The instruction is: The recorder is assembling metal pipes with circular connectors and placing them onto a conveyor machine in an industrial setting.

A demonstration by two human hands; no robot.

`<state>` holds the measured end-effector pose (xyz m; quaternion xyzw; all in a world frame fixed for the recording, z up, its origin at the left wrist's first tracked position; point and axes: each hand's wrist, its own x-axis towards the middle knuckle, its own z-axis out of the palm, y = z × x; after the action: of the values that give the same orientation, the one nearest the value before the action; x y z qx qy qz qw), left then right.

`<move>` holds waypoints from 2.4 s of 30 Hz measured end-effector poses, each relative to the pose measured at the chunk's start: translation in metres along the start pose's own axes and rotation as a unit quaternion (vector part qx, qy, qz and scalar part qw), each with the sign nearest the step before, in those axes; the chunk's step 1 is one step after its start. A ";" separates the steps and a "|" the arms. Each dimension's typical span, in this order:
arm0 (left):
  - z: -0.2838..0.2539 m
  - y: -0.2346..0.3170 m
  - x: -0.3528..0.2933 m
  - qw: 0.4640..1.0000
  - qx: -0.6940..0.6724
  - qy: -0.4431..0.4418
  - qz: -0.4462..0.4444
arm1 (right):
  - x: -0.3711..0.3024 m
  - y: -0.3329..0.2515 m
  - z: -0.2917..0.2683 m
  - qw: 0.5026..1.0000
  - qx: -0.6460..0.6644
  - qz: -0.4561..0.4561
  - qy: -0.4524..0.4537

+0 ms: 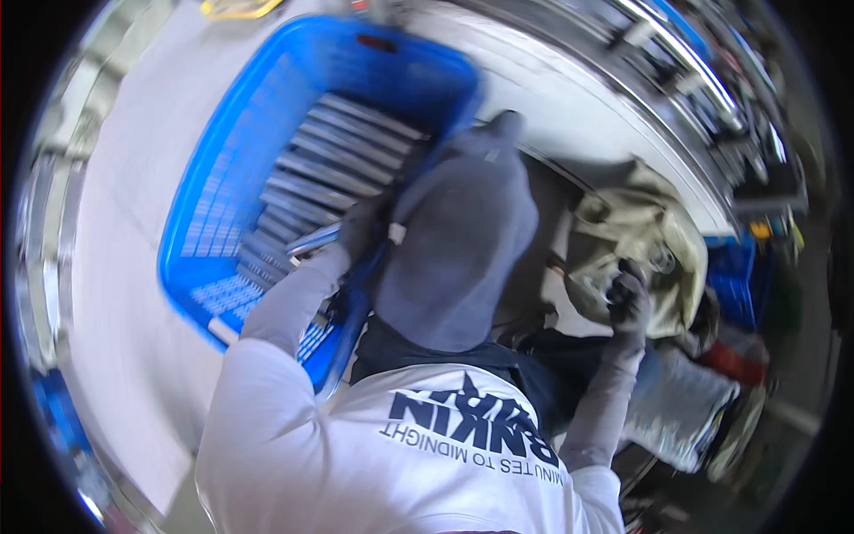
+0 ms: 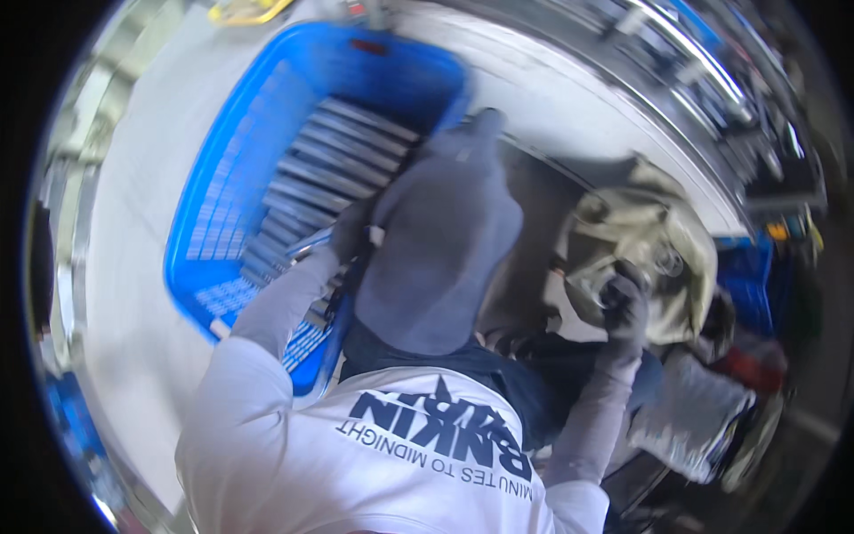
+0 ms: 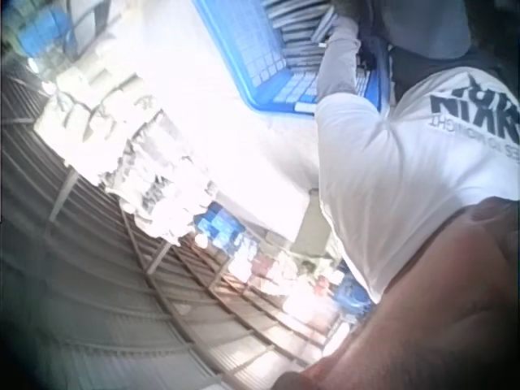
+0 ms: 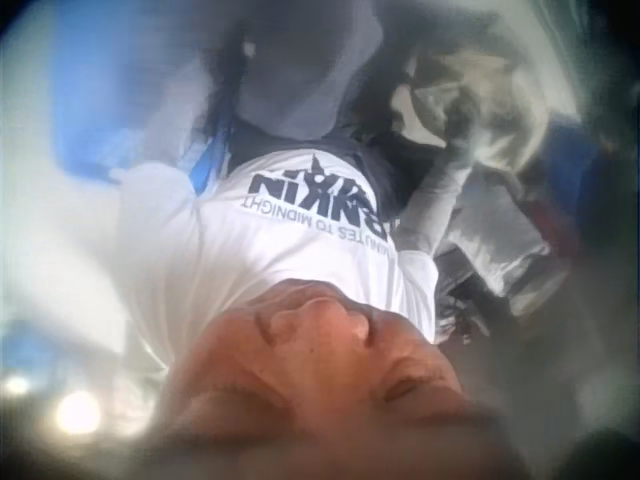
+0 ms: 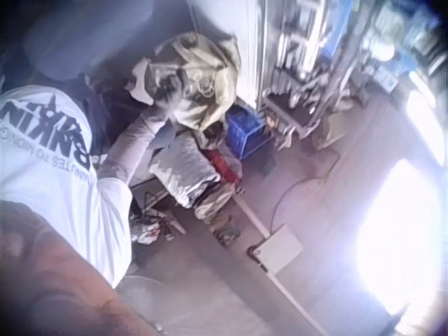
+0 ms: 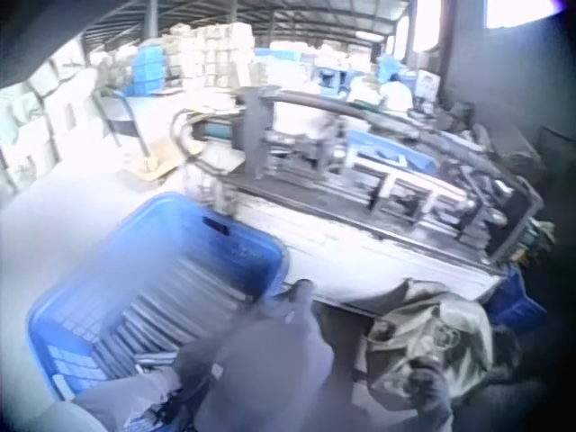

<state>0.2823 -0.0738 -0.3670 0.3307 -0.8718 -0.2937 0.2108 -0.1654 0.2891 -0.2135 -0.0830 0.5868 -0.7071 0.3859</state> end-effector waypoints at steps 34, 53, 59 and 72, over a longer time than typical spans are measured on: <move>-0.066 0.346 0.126 0.914 0.223 -0.203 0.270 | -0.038 -0.033 0.145 0.967 -0.077 -0.225 0.089; -0.049 0.348 0.129 0.908 0.240 -0.220 0.262 | -0.033 -0.040 0.142 0.949 -0.170 -0.265 -0.011; -0.046 0.350 0.128 0.902 0.261 -0.220 0.265 | -0.034 -0.038 0.144 0.944 -0.228 -0.237 0.021; -0.045 0.349 0.128 0.898 0.264 -0.198 0.291 | -0.034 -0.041 0.146 0.954 -0.197 -0.227 0.015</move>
<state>0.0612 0.0325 -0.0845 0.0401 -0.9984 -0.0381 0.0147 -0.0769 0.1994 -0.1219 -0.2777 0.6858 -0.6475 0.1824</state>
